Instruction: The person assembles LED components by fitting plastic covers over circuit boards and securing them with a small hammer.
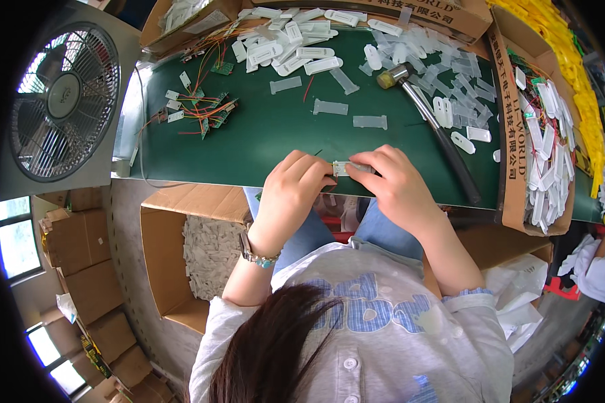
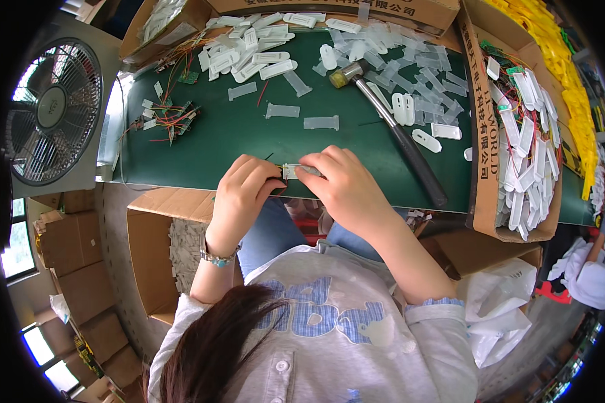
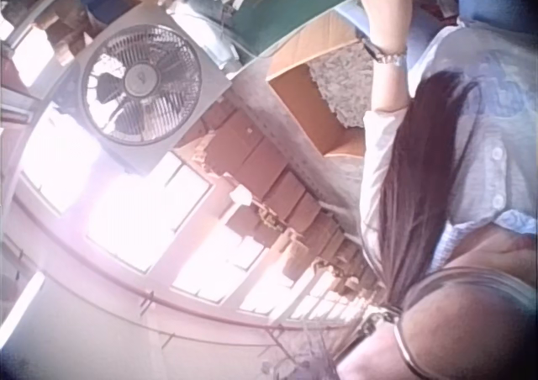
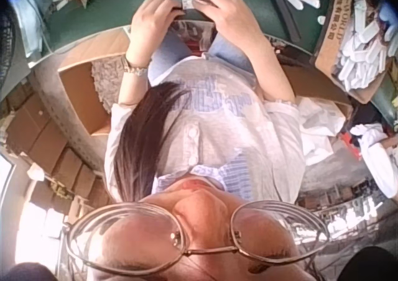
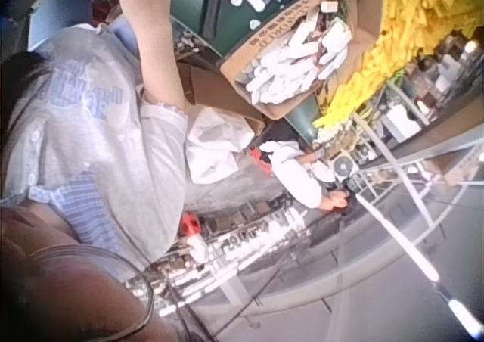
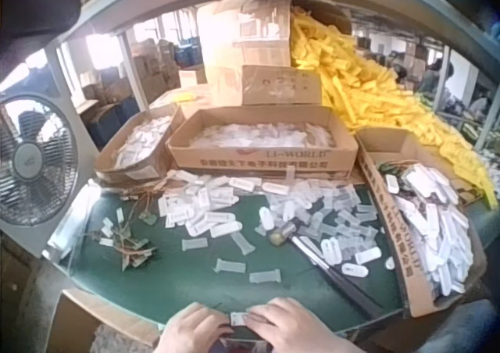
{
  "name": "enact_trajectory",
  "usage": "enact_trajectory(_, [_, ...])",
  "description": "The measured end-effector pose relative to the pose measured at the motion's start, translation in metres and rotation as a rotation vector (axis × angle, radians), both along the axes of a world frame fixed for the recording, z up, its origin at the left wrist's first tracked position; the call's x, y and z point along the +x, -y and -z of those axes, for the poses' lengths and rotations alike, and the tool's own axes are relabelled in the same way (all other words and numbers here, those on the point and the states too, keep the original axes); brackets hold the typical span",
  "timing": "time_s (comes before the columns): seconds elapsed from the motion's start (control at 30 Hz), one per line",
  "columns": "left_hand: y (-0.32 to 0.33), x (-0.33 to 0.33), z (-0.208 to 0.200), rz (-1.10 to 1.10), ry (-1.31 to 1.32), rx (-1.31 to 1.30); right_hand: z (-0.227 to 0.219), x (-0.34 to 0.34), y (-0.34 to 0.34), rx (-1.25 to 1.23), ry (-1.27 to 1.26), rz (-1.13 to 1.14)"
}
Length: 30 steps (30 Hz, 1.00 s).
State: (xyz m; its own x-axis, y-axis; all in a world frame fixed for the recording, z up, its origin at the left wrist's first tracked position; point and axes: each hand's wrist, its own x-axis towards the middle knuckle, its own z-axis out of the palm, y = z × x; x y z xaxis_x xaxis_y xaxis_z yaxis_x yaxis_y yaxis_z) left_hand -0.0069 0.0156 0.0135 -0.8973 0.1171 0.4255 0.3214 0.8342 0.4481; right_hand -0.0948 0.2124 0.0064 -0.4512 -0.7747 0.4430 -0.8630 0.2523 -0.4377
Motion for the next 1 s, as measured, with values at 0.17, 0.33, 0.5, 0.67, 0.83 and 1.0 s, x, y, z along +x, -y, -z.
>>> enact_trajectory(0.17, [0.000, -0.004, -0.005, -0.018, -0.019, 0.004, 0.002, -0.001, -0.001, -0.027, 0.031, -0.009])
enact_trajectory(0.33, [0.007, -0.009, -0.001, 0.044, -0.037, -0.051, 0.004, -0.002, -0.001, -0.046, 0.030, -0.013])
enact_trajectory(0.5, [-0.005, -0.002, -0.008, 0.016, 0.007, -0.106, 0.003, 0.000, -0.001, -0.052, 0.033, -0.004])
enact_trajectory(0.67, [-0.027, 0.026, 0.002, -0.270, 0.127, -0.166, 0.002, 0.006, 0.001, -0.060, 0.033, 0.006])
enact_trajectory(0.83, [-0.033, 0.047, 0.005, -0.390, 0.134, -0.323, 0.006, 0.017, 0.007, -0.094, 0.018, -0.012])
enact_trajectory(1.0, [-0.023, 0.044, 0.000, -0.369, 0.095, -0.369, 0.006, 0.019, 0.008, -0.106, -0.011, 0.003])
